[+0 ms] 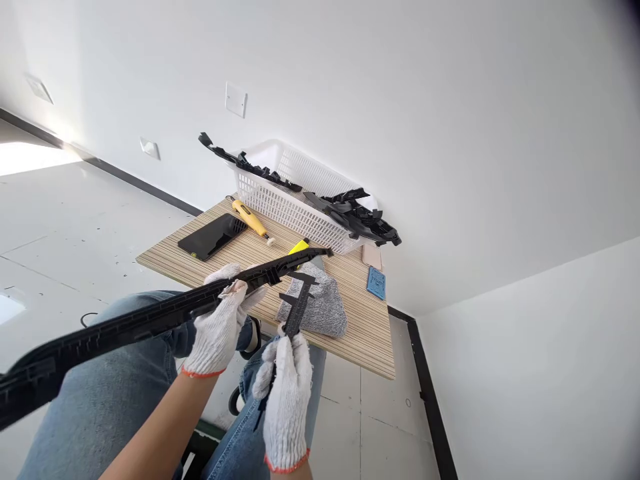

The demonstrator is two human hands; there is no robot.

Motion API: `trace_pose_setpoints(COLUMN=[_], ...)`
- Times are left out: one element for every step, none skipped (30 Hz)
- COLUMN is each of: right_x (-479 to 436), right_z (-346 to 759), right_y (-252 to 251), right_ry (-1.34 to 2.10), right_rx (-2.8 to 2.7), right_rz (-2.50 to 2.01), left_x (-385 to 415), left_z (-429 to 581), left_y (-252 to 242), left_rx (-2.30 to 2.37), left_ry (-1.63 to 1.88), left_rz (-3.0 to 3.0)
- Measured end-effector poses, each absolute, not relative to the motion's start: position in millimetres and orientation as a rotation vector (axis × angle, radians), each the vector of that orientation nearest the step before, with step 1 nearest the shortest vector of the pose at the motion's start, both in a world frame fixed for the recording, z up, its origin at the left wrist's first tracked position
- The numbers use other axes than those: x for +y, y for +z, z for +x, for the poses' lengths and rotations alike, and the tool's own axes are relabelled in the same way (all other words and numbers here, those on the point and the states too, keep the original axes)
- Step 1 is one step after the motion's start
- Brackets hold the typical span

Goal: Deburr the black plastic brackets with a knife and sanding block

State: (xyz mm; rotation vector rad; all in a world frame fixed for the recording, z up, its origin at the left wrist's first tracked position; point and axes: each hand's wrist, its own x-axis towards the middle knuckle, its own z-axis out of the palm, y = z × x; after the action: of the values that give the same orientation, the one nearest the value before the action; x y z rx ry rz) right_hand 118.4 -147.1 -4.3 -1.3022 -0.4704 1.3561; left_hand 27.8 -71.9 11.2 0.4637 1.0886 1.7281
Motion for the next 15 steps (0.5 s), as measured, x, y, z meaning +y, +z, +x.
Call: trace_pose_setpoints(right_x=[-147.5, -148.0, -148.7, -149.4, -150.0, -150.3, -150.3, -149.9, -149.0, -147.8, -146.4, -144.9, -143.6, -142.7, -142.3], right_z=[113.6, 109.9, 107.3, 105.7, 104.8, 104.3, 104.1, 103.8, 103.3, 102.5, 101.3, 99.9, 98.2, 96.4, 94.6], right_y=[-5.3, -6.3, -7.2, -7.7, -7.7, -6.9, -5.2, -2.5, 1.0, 5.2, 9.6, 14.1, 18.2, 21.6, 24.1], right_ry=[1.418, 1.470, 1.505, 1.520, 1.521, 1.514, 1.506, 1.501, 1.500, 1.501, 1.501, 1.504, 1.512, 1.524, 1.538], right_rx=[-0.437, -0.416, -0.411, -0.422, -0.443, -0.467, -0.489, -0.503, -0.510, -0.511, -0.509, -0.504, -0.497, -0.492, -0.488], right_rz=[-1.284, -1.273, -1.268, -1.270, -1.275, -1.278, -1.275, -1.267, -1.259, -1.251, -1.245, -1.238, -1.227, -1.212, -1.193], left_x=[-72.2, -72.4, -72.6, -72.6, -72.6, -72.6, -72.5, -72.4, -72.4, -72.6, -73.0, -73.8, -74.9, -76.4, -78.0], left_z=[30.1, 31.5, 32.1, 32.0, 31.2, 30.0, 28.8, 27.7, 27.0, 26.7, 26.8, 27.1, 27.6, 28.0, 28.1], left_y=[12.3, 13.1, 13.6, 13.8, 13.8, 13.5, 13.1, 12.8, 12.4, 12.1, 11.8, 11.3, 10.8, 10.1, 9.3], left_rx=[1.083, 1.080, 1.076, 1.066, 1.052, 1.032, 1.009, 0.990, 0.976, 0.968, 0.969, 0.978, 1.001, 1.037, 1.076], left_ry=[1.787, 1.815, 1.837, 1.853, 1.861, 1.867, 1.879, 1.902, 1.921, 1.936, 1.952, 1.973, 1.987, 1.944, 1.860], left_rz=[0.431, 0.412, 0.400, 0.402, 0.421, 0.445, 0.467, 0.483, 0.499, 0.517, 0.542, 0.575, 0.606, 0.625, 0.627])
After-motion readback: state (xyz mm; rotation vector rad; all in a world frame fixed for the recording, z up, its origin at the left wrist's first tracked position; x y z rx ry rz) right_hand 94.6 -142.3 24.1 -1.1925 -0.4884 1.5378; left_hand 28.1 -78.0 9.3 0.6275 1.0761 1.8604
